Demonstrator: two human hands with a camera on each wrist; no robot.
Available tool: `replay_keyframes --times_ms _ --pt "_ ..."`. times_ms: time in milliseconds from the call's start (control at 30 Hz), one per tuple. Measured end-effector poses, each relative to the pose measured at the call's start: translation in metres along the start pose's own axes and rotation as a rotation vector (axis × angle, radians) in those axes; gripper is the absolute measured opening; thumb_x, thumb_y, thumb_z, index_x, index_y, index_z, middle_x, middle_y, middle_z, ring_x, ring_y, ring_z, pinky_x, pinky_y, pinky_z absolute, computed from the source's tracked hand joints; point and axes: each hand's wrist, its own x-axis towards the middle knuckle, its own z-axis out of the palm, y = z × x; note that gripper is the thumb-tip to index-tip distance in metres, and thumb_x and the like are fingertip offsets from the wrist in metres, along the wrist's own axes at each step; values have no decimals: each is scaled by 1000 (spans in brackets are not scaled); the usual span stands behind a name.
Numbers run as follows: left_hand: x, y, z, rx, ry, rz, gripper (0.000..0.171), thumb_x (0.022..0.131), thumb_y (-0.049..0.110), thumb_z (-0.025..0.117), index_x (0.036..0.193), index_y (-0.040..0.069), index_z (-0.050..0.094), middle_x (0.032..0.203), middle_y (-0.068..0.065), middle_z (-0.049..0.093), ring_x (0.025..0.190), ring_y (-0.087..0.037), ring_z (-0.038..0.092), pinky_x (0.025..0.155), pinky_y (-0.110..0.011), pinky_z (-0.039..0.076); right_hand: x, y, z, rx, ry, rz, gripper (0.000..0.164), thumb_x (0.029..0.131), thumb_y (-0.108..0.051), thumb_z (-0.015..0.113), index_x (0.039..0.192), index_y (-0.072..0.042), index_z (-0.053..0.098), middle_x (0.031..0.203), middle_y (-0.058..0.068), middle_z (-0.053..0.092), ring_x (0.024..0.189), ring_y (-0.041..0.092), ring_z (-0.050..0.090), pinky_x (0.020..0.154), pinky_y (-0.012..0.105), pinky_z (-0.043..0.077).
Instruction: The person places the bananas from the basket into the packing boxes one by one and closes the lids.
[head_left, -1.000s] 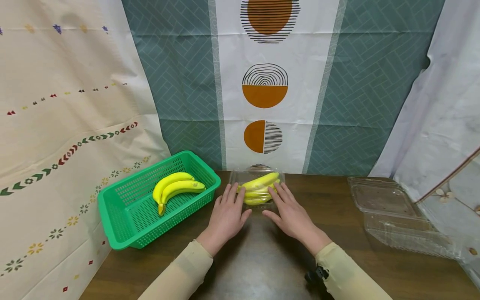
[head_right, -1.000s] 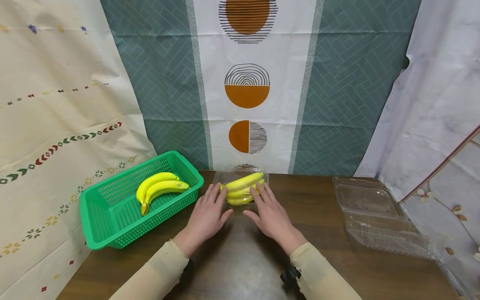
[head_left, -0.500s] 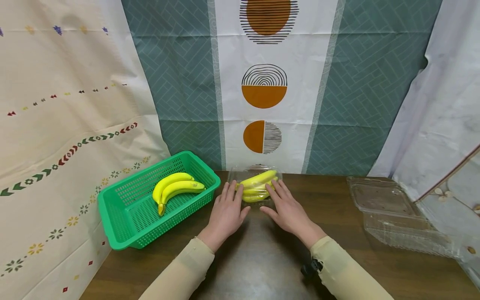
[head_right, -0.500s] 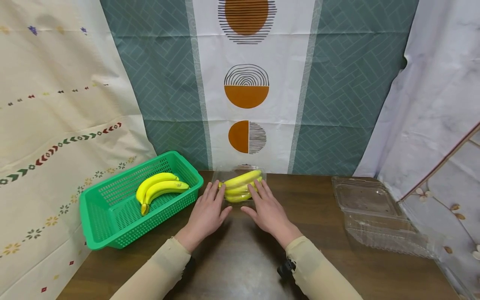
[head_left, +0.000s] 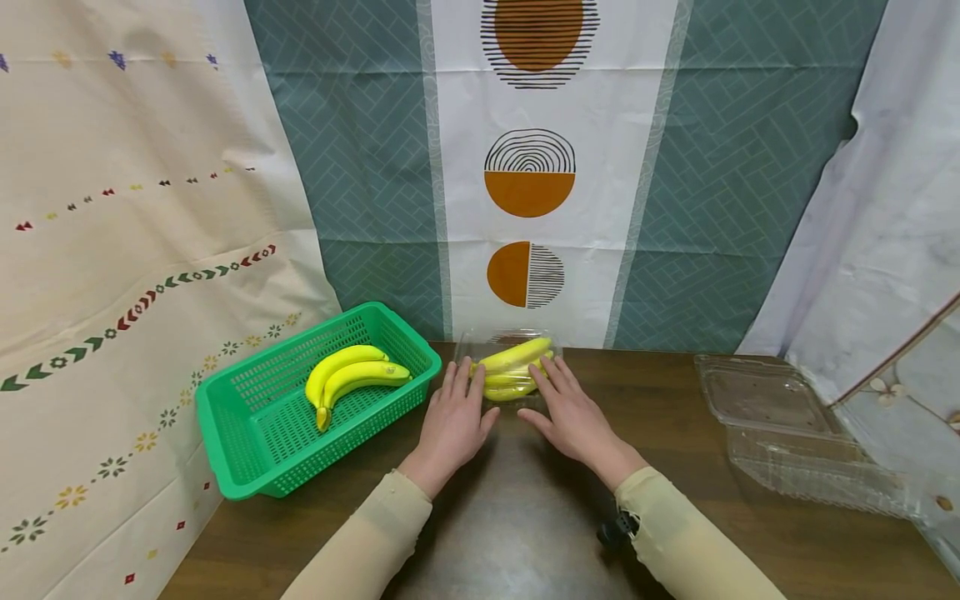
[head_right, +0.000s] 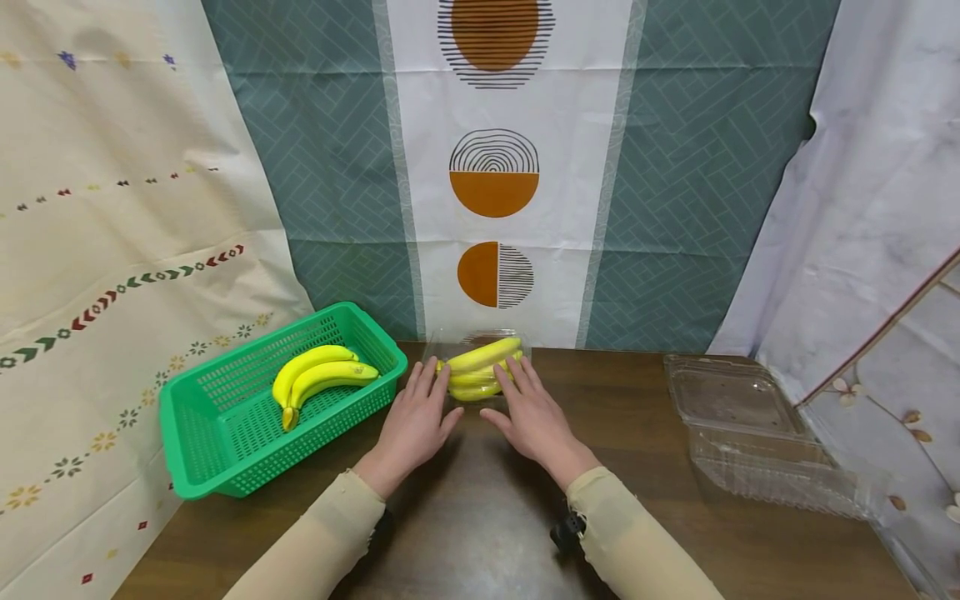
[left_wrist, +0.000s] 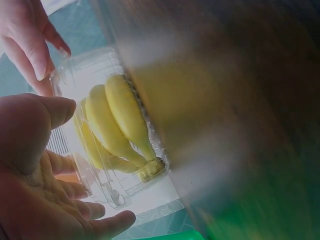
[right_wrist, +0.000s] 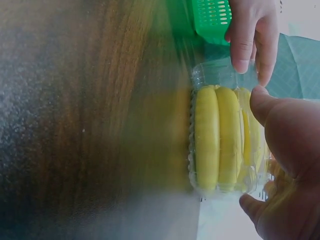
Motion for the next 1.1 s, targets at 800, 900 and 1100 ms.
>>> replay_keyframes --times_ms 800,900,1100 --pt "6 -2 1 -35 2 -22 80 107 38 76 168 1 41 175 -27 32 161 -52 30 117 -65 45 8 1 2 3 -6 -9 87 108 -49 71 173 -5 34 181 22 22 168 42 12 125 62 34" --pt "7 -2 1 -24 -7 -27 80 108 41 74 169 2 40 175 -27 31 161 -51 29 118 -64 45 8 2 2 5 6 -18 86 108 -47 72 173 -4 35 180 22 23 168 44 13 125 62 35" --pt "8 -3 2 -15 -8 -28 79 109 42 72 169 2 40 175 -27 32 161 -50 29 118 -63 45 8 1 2 17 9 -21 86 108 -47 72 172 -4 35 181 22 22 168 43 12 125 61 34"
